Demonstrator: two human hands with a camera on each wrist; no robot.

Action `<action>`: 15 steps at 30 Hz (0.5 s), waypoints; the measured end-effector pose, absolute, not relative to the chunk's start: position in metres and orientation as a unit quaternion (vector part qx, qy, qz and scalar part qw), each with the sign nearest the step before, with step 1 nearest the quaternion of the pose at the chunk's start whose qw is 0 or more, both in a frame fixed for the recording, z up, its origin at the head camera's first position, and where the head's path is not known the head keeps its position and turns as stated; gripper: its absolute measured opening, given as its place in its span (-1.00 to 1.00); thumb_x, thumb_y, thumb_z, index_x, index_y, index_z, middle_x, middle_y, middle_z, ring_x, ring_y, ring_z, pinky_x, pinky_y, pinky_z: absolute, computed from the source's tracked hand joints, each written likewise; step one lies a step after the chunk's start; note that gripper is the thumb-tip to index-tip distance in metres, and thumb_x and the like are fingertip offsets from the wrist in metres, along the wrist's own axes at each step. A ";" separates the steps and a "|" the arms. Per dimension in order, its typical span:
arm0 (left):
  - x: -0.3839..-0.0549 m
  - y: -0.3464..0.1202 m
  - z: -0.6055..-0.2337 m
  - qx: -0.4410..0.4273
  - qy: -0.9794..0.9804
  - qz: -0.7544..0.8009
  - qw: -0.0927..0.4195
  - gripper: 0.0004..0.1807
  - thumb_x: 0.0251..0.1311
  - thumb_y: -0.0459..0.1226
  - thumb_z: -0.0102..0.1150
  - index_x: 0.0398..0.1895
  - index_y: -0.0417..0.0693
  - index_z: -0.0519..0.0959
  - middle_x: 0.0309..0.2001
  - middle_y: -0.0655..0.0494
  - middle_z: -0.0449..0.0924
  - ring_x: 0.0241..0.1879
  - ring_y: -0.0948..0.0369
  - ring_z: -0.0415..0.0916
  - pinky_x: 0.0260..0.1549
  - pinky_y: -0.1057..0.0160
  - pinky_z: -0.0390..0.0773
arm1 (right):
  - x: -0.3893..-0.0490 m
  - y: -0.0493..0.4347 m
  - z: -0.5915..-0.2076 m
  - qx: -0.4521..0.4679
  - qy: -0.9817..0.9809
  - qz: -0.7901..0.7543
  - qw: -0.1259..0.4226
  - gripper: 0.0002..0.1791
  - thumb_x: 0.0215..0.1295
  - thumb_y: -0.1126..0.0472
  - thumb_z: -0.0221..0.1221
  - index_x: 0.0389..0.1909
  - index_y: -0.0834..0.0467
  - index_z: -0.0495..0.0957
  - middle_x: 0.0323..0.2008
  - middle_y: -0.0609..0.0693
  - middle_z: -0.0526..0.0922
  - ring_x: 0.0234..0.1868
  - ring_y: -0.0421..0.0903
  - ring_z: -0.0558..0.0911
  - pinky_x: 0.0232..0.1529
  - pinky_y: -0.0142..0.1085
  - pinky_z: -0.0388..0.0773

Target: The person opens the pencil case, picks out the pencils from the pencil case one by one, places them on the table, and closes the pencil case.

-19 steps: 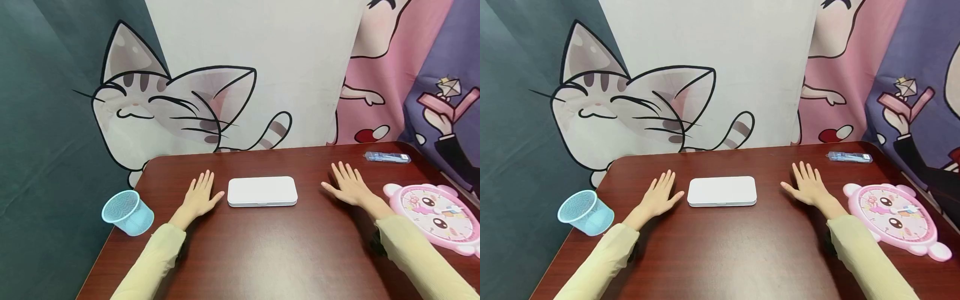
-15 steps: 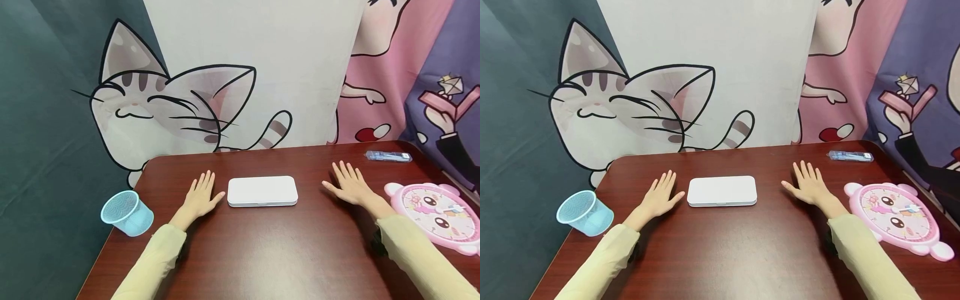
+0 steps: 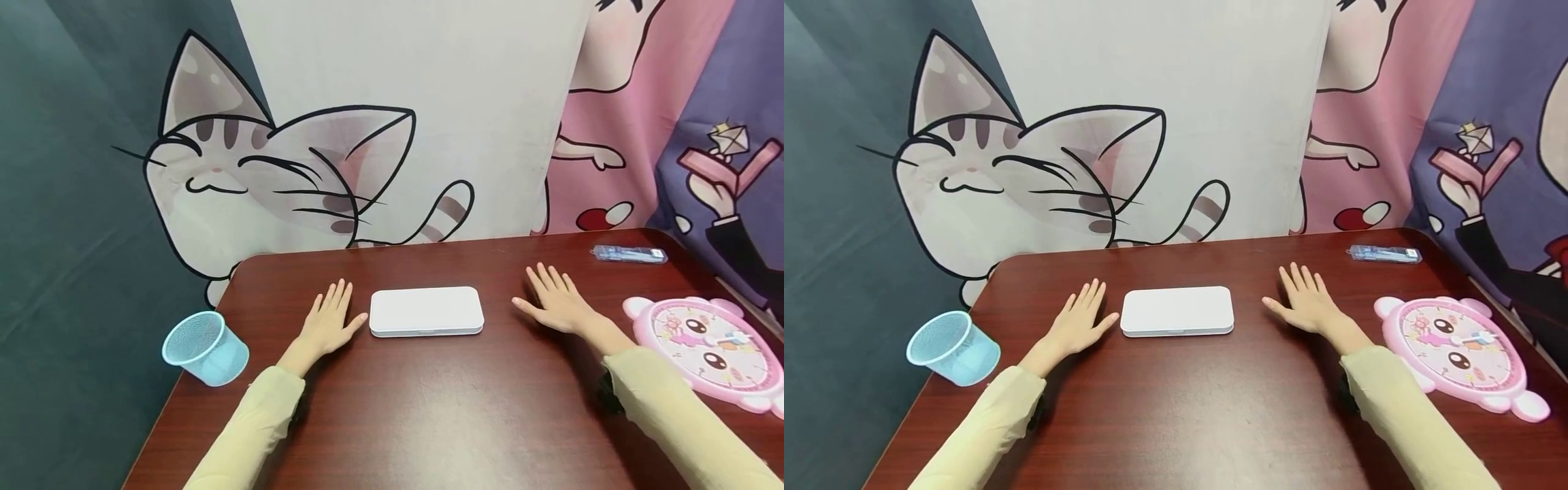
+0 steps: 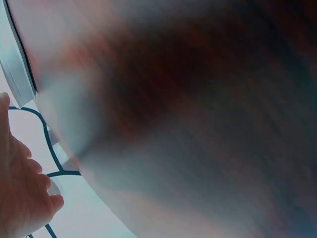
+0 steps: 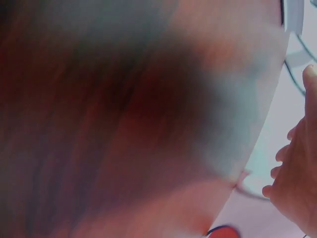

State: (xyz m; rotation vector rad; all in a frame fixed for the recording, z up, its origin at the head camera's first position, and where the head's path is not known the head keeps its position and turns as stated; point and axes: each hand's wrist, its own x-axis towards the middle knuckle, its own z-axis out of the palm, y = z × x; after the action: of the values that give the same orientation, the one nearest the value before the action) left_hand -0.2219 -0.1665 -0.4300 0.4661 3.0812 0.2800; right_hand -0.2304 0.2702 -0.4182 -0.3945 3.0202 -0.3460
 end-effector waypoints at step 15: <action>-0.225 -0.147 -0.428 0.214 0.959 0.175 0.065 0.05 0.04 0.30 -0.01 0.44 -0.09 -0.13 0.46 -0.04 -0.18 0.44 0.01 -0.21 0.34 -0.05 -0.04 | -0.231 0.139 -0.416 -0.355 0.933 -0.061 0.023 -0.18 0.26 -0.29 -0.13 0.36 0.19 0.11 0.38 0.22 0.07 0.40 0.16 0.08 0.33 0.07 0.02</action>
State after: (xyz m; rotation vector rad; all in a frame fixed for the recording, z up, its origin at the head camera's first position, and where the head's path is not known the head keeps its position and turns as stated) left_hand -0.2245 -0.1473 -0.4282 0.6455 2.8933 0.5292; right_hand -0.2312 0.1394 -0.4161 -1.0998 2.8880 -0.1882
